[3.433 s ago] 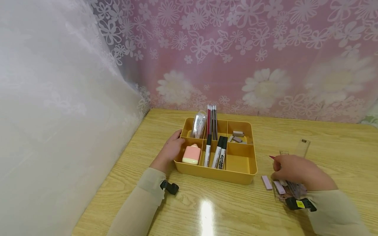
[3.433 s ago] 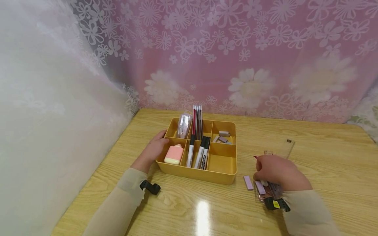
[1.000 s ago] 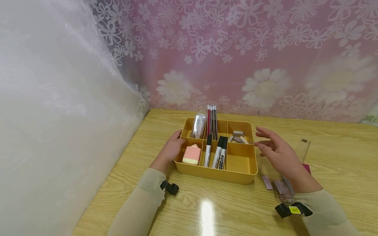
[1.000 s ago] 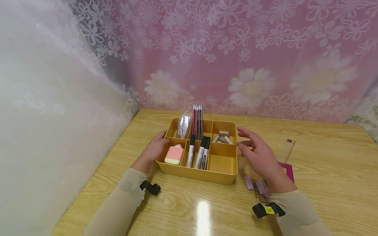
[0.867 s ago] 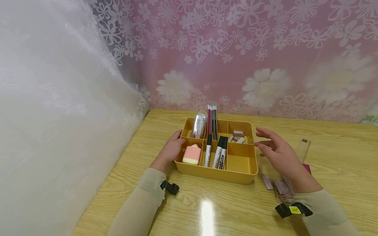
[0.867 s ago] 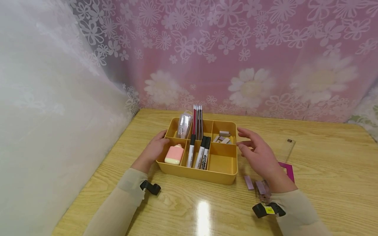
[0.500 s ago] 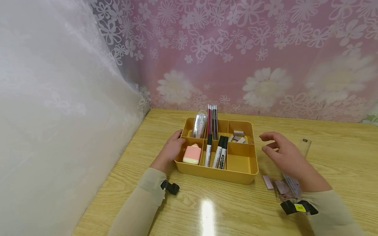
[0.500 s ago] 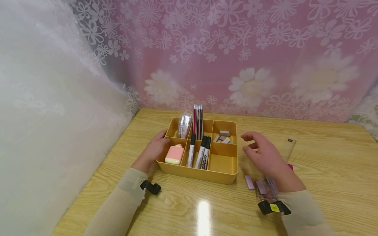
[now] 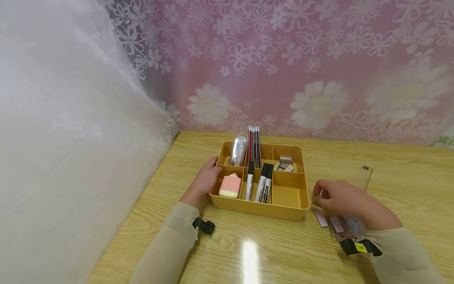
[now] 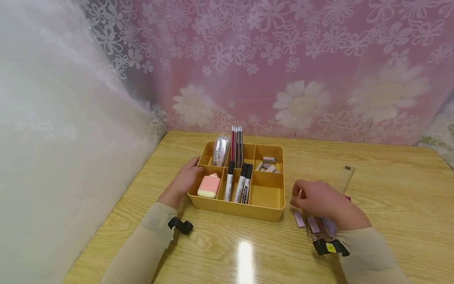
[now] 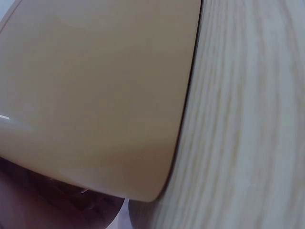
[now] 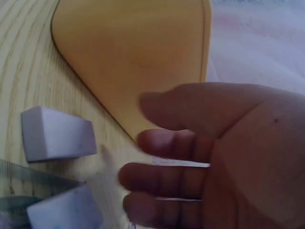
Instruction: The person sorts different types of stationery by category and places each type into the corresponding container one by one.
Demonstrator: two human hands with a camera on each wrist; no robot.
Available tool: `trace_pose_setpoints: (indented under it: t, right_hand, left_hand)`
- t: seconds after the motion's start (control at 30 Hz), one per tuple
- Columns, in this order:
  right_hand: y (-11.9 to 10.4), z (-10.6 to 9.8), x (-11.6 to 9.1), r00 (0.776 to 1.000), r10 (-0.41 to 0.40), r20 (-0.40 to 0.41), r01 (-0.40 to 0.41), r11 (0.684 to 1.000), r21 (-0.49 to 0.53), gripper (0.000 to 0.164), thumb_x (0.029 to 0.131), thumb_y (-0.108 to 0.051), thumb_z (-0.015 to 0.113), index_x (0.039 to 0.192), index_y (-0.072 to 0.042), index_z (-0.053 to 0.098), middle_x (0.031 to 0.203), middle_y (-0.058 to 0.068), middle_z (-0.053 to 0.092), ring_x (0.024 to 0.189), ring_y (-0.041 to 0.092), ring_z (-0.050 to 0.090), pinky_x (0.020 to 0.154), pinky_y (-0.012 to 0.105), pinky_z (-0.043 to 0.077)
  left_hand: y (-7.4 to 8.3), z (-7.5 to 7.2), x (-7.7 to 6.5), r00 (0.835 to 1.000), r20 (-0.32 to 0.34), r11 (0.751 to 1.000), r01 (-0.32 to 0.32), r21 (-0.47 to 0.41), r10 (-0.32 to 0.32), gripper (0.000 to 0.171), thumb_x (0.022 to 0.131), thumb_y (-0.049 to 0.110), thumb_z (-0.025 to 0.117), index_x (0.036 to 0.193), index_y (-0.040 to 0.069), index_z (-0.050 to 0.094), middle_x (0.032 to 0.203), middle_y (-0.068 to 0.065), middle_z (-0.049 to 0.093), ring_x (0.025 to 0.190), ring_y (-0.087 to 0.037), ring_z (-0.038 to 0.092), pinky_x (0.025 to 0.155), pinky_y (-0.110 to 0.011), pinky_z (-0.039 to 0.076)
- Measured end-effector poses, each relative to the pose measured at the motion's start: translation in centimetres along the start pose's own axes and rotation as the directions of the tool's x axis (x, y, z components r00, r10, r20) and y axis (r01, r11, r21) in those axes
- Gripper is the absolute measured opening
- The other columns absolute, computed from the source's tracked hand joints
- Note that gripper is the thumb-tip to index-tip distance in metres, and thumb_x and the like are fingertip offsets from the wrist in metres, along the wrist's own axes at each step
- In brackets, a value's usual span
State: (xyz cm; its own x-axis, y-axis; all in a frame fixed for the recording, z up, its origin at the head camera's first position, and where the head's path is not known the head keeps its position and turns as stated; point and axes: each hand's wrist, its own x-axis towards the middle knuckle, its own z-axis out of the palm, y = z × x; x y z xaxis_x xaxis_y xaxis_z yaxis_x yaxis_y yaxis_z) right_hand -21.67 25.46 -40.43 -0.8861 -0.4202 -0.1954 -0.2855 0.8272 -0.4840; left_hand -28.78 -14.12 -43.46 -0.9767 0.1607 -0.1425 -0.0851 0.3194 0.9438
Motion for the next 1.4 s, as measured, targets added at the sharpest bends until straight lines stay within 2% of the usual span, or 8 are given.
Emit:
trace_pose_setpoints:
  t: [0.1,0.23,0.43,0.7,0.93,1.13,1.23,1.4]
  right_hand:
    - [0.1,0.5,0.0,0.998,0.016,0.056,-0.016,1.0,0.002,0.018,0.094,-0.031,0.07,0.1,-0.016,0.062,0.075,-0.004,0.058,0.06,0.014,0.051,0.059,0.034,0.043]
    - [0.0,1.0,0.1,0.997,0.034,0.076,-0.032,0.999,-0.026,0.024,0.088,-0.035,0.074,0.098,-0.017,0.061,0.077,-0.005,0.057,0.065,0.015,0.051,0.063,0.035,0.043]
    - [0.0,1.7,0.5,0.995,0.058,0.085,-0.055,0.998,-0.038,0.03,0.083,-0.032,0.08,0.092,-0.016,0.056,0.074,-0.002,0.051,0.062,0.017,0.047,0.059,0.034,0.038]
    - [-0.1,1.8,0.7,0.997,0.023,0.072,-0.021,0.999,-0.025,0.021,0.085,-0.019,0.074,0.093,-0.015,0.056,0.074,-0.002,0.051,0.063,0.016,0.046,0.059,0.034,0.038]
    - [-0.5,1.3,1.2,0.996,-0.062,-0.068,0.062,0.998,-0.001,0.008,0.097,-0.014,0.06,0.102,-0.012,0.055,0.077,-0.003,0.051,0.063,0.014,0.047,0.057,0.03,0.041]
    - [-0.8,0.7,1.1,0.977,-0.092,-0.19,0.1,0.994,0.033,0.02,0.096,-0.006,0.061,0.116,-0.005,0.056,0.091,0.001,0.055,0.07,0.014,0.05,0.062,0.03,0.044]
    - [-0.9,0.4,1.0,0.973,-0.094,-0.21,0.113,0.99,0.079,0.022,0.096,-0.004,0.06,0.118,-0.002,0.057,0.097,0.004,0.056,0.073,0.016,0.052,0.063,0.031,0.047]
    - [-1.0,0.1,0.7,0.977,-0.034,-0.212,0.076,0.979,0.191,0.026,0.1,-0.006,0.053,0.126,-0.004,0.053,0.107,0.009,0.059,0.079,0.019,0.06,0.064,0.031,0.052]
  left_hand:
    - [0.0,0.0,0.0,1.0,-0.005,1.0,0.005,0.008,-0.005,0.053,0.108,0.022,0.037,0.16,0.014,0.03,0.16,-0.01,0.035,0.144,-0.03,0.034,0.118,-0.053,0.025]
    - [0.0,0.0,0.0,1.0,-0.008,1.0,0.008,0.022,-0.008,0.054,0.108,0.022,0.037,0.16,0.014,0.03,0.161,-0.009,0.034,0.145,-0.029,0.033,0.118,-0.053,0.024]
    - [-0.1,-0.1,0.0,1.0,0.005,1.0,-0.007,0.013,0.007,0.054,0.108,0.022,0.037,0.16,0.014,0.03,0.161,-0.009,0.034,0.145,-0.03,0.033,0.118,-0.053,0.025]
    - [-0.1,0.0,0.0,1.0,-0.006,1.0,0.007,0.016,-0.007,0.054,0.108,0.022,0.037,0.161,0.014,0.029,0.161,-0.009,0.034,0.146,-0.03,0.033,0.118,-0.053,0.024]
    - [0.0,0.0,-0.1,1.0,-0.007,1.0,0.003,0.022,-0.003,0.054,0.108,0.023,0.037,0.161,0.014,0.03,0.161,-0.01,0.034,0.145,-0.03,0.034,0.117,-0.053,0.025]
    - [0.0,-0.1,-0.1,1.0,-0.002,1.0,-0.01,0.029,0.01,0.054,0.108,0.022,0.038,0.16,0.014,0.03,0.16,-0.01,0.035,0.145,-0.03,0.034,0.117,-0.053,0.025]
    - [-0.1,-0.1,-0.1,1.0,0.0,1.0,-0.006,0.028,0.006,0.053,0.108,0.023,0.037,0.16,0.015,0.03,0.16,-0.009,0.035,0.145,-0.029,0.034,0.118,-0.053,0.025]
    - [0.0,-0.1,-0.1,1.0,0.004,1.0,-0.002,0.011,0.002,0.053,0.108,0.023,0.037,0.16,0.015,0.03,0.16,-0.01,0.035,0.144,-0.03,0.036,0.117,-0.053,0.026]
